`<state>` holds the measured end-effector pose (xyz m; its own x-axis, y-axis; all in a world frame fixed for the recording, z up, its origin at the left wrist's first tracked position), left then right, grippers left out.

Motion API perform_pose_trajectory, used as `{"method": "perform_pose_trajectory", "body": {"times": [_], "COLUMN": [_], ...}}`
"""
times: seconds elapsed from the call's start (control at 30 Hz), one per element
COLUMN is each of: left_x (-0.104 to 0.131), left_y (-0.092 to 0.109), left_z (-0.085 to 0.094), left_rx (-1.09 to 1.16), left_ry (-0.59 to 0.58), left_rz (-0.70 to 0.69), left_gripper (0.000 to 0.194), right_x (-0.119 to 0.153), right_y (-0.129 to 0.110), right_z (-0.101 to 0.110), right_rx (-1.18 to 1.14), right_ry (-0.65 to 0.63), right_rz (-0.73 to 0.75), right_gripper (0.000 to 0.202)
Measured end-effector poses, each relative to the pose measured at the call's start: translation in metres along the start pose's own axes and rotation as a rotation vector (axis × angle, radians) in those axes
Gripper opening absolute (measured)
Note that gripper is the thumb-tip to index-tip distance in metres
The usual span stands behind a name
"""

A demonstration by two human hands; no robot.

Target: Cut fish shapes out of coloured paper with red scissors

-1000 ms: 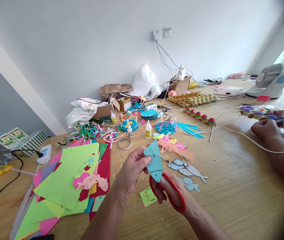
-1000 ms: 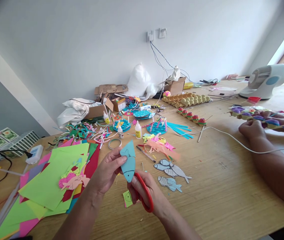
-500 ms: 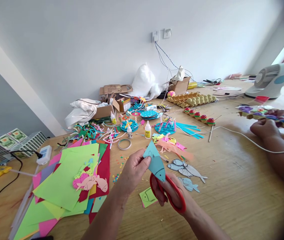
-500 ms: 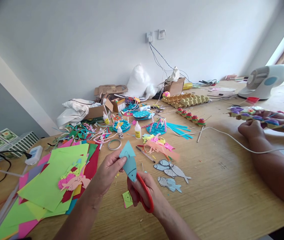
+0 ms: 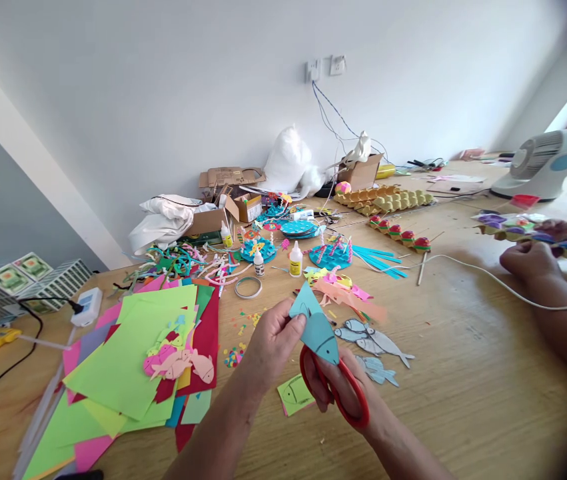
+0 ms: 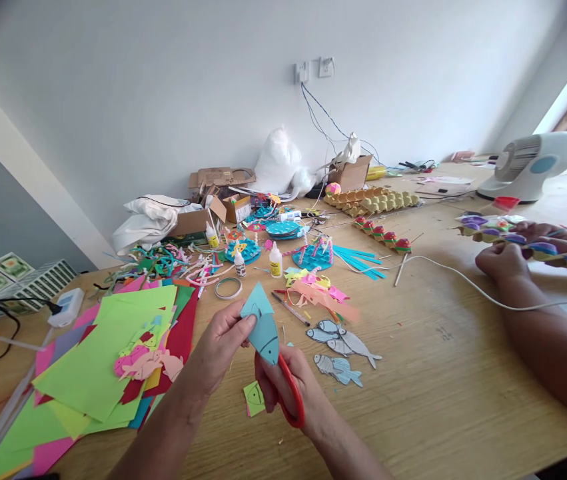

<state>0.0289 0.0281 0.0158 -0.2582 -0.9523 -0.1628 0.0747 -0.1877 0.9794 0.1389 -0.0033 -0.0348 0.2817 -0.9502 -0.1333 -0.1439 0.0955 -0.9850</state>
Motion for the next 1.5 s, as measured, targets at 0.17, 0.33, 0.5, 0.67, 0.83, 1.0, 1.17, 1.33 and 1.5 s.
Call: {"method": "perform_pose_trajectory", "body": {"times": [0.17,0.33,0.5,0.67,0.83,1.0,1.17,1.33,1.5], "left_x": [0.000,0.001,0.001,0.001,0.003,0.002,0.003,0.003,0.002], "left_y": [0.000,0.002,0.001,-0.001,-0.003,-0.003,-0.001,-0.001,-0.002], "left_z": [-0.001,-0.001,-0.001,-0.004,-0.005,-0.007,-0.007,-0.008,-0.008], "left_rx": [-0.004,-0.021,-0.008,0.014,0.027,0.049,0.057,0.052,0.044], "left_ry": [0.003,-0.003,-0.007,0.008,0.042,0.033,0.034,0.044,0.028], "left_rz": [0.001,0.007,0.020,0.039,0.053,0.029,0.018,0.030,0.033], "left_gripper": [0.020,0.020,0.021,0.022,0.022,0.022,0.023,0.023,0.025], "right_x": [0.000,0.000,0.000,0.001,0.002,0.002,0.001,0.003,0.003], "right_y": [-0.003,-0.003,0.001,0.002,-0.002,-0.006,-0.009,-0.003,-0.001], "right_z": [0.001,0.002,0.004,0.004,0.002,0.001,-0.001,-0.001,-0.001], "right_rx": [0.058,0.088,0.159,0.189,0.217,0.212,0.229,0.204,0.219], "right_ry": [0.029,0.027,0.033,0.049,0.075,0.105,0.123,0.169,0.187], "right_rz": [-0.010,-0.025,0.017,0.044,0.037,-0.001,0.000,-0.023,-0.021], "right_gripper": [0.051,0.048,0.055,0.056,0.055,0.056,0.058,0.053,0.050]}}
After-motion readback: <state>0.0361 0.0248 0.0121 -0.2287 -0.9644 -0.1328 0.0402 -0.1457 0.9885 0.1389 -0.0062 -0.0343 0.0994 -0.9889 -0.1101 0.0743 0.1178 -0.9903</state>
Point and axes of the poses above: each hand's wrist, its own x-axis away from the middle knuckle, its own z-axis out of the back of the hand, y = z × x, the point moved 3 cm from there along -x, towards the middle knuckle, and after that the axes turned 5 degrees about y, right-handed, at the moved point
